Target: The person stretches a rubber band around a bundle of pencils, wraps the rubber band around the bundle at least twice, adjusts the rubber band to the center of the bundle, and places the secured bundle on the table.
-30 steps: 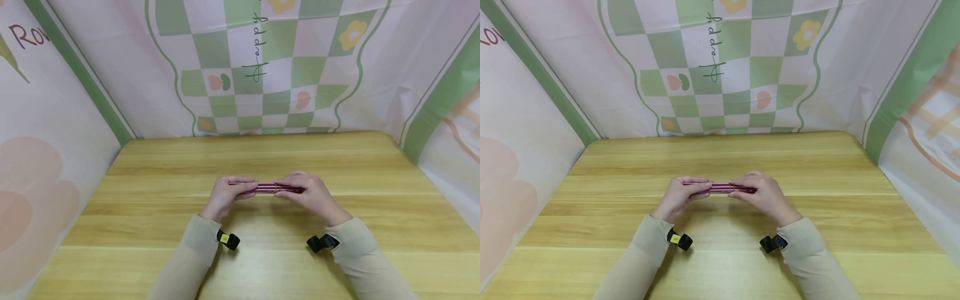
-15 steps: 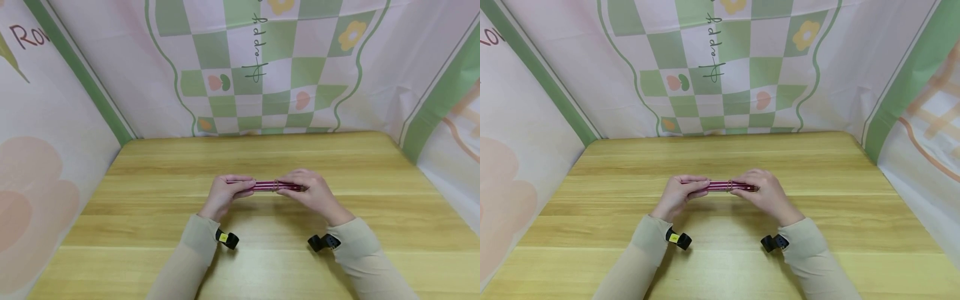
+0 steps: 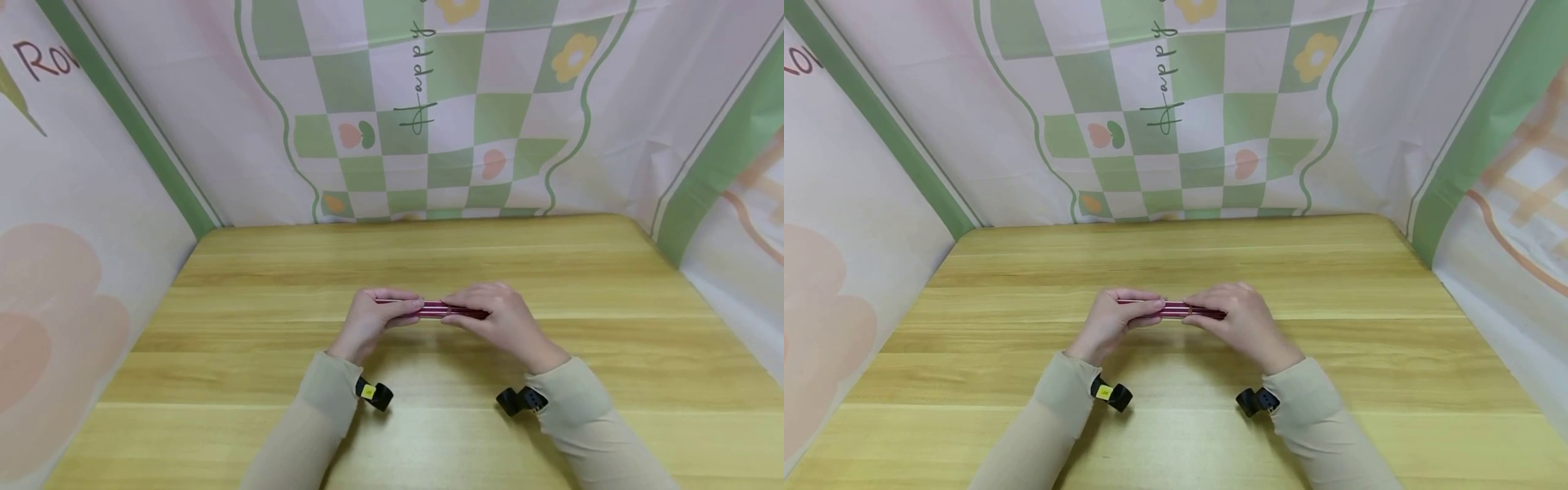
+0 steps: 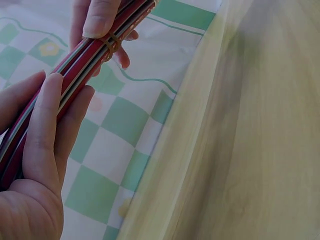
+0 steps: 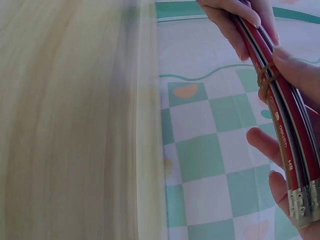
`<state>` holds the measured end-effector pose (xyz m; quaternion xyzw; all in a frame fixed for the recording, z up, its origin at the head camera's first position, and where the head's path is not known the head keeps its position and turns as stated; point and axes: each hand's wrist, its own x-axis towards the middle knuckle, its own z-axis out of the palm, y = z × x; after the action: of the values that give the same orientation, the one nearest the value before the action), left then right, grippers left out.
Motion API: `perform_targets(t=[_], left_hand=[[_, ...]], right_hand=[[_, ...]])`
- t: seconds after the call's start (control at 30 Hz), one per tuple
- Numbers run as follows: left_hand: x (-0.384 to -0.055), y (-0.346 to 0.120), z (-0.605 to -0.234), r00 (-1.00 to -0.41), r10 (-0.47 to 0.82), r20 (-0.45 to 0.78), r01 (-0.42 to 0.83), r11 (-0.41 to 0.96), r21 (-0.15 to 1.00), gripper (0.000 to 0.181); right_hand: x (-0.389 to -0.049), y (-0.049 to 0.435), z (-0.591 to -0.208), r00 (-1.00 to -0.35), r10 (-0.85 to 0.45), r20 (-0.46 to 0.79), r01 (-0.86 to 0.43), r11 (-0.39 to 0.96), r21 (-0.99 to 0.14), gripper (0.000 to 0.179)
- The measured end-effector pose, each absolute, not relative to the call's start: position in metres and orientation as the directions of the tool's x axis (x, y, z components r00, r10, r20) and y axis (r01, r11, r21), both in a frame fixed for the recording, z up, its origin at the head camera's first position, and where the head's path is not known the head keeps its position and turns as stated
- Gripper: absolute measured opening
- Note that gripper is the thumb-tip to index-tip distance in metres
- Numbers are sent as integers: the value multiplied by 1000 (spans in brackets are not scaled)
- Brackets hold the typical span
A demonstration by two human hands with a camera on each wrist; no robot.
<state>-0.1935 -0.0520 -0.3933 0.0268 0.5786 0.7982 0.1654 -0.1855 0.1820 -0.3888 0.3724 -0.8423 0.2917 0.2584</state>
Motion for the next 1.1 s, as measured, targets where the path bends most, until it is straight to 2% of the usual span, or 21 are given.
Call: perform_targets(t=[0.27,0.57,1.1], left_hand=[[-194,-52,-396,-949,281,-141,-224,-287,931,24],[-193,-51,-396,-949,286,-137,-221,-287,932,23],[-193,-49,-397,-943,305,-134,-223,-281,933,25]], right_hand=[[-184,187,-388,-667,-447,596,-714,613,-339,40],[-184,183,-389,-578,-466,670,-769,585,-258,36],[-183,177,-391,-607,-495,622,-734,649,-200,39]])
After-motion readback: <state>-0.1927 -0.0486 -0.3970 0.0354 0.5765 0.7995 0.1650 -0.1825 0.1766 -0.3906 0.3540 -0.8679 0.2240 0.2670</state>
